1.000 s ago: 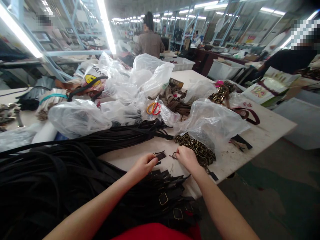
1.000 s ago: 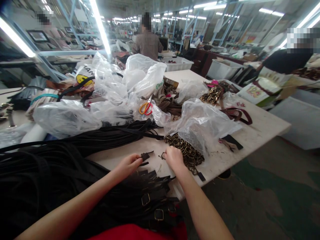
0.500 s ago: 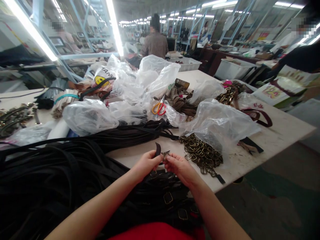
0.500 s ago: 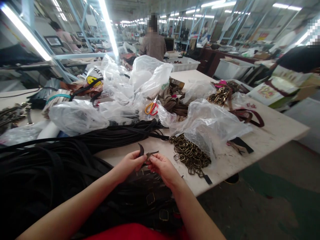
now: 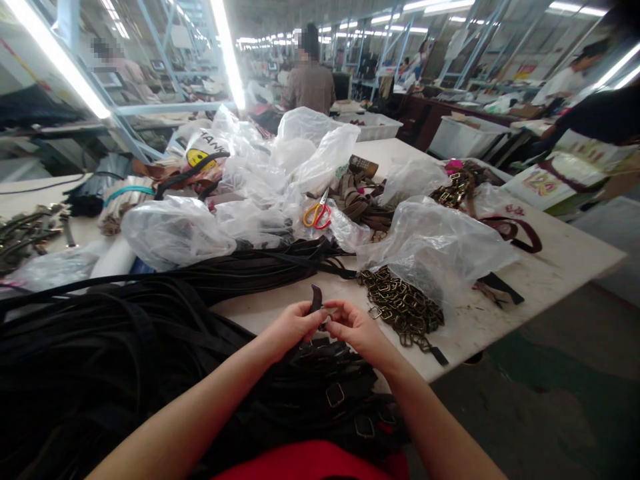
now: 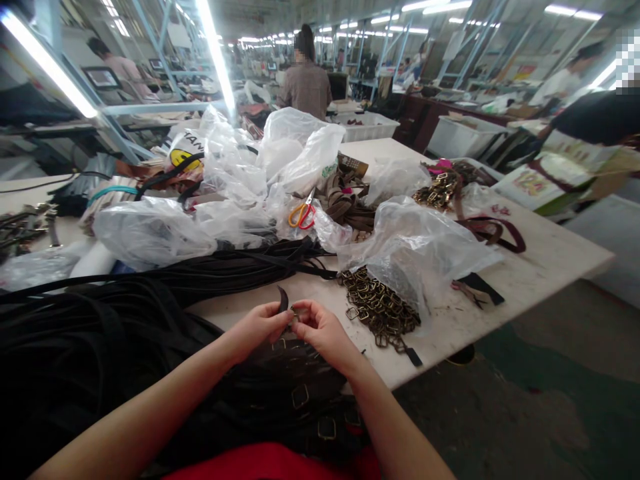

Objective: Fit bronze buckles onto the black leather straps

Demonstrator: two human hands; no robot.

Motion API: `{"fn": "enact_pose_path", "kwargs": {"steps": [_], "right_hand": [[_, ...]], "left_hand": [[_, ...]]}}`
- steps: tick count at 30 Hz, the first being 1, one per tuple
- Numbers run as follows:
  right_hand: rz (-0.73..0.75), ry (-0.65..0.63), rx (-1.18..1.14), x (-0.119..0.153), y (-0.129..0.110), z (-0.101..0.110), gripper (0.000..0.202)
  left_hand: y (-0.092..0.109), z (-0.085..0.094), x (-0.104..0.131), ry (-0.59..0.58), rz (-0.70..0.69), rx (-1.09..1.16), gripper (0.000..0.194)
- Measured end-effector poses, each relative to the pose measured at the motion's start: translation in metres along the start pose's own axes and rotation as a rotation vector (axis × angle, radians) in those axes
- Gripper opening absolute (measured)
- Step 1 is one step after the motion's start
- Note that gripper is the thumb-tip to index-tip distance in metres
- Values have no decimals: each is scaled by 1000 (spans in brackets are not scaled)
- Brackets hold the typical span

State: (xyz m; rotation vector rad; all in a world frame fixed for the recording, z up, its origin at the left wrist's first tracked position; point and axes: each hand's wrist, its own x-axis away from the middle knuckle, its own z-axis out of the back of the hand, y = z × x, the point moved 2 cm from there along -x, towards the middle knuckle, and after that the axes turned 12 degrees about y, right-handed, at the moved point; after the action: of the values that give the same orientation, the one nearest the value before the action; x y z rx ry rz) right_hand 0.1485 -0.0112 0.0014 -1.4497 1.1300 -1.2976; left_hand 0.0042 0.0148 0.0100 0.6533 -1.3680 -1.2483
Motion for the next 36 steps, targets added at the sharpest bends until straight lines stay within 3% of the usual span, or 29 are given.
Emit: {"fn": "enact_pose_path", "kwargs": {"steps": [4, 9, 16, 20, 25, 28, 33, 36], "right_hand": [[66, 103, 3, 1, 1, 0, 33], [31, 261, -164, 1, 6, 0, 31], [59, 251, -67, 5, 10, -1, 31], [55, 243, -44, 4, 11, 1, 26], [-131, 327, -404, -2, 19, 4, 19], [-252, 348, -653, -3, 18, 5, 22], [-341, 204, -864, 1, 8, 2, 19], [-362, 169, -912, 3, 7, 2, 16]], "left_hand": [[1, 0, 0, -32, -49, 54, 37], [1, -6, 2, -68, -66, 17, 33], [-2, -7, 1, 39, -39, -27, 24], [-3, -7, -1, 33, -48, -121, 25], [1, -4, -1, 15, -203, -227, 35], [-1, -2, -5, 8, -200, -221, 45], [-12, 1, -15, 83, -161, -287, 46], [-13, 0, -14, 42, -189, -360, 46]]}}
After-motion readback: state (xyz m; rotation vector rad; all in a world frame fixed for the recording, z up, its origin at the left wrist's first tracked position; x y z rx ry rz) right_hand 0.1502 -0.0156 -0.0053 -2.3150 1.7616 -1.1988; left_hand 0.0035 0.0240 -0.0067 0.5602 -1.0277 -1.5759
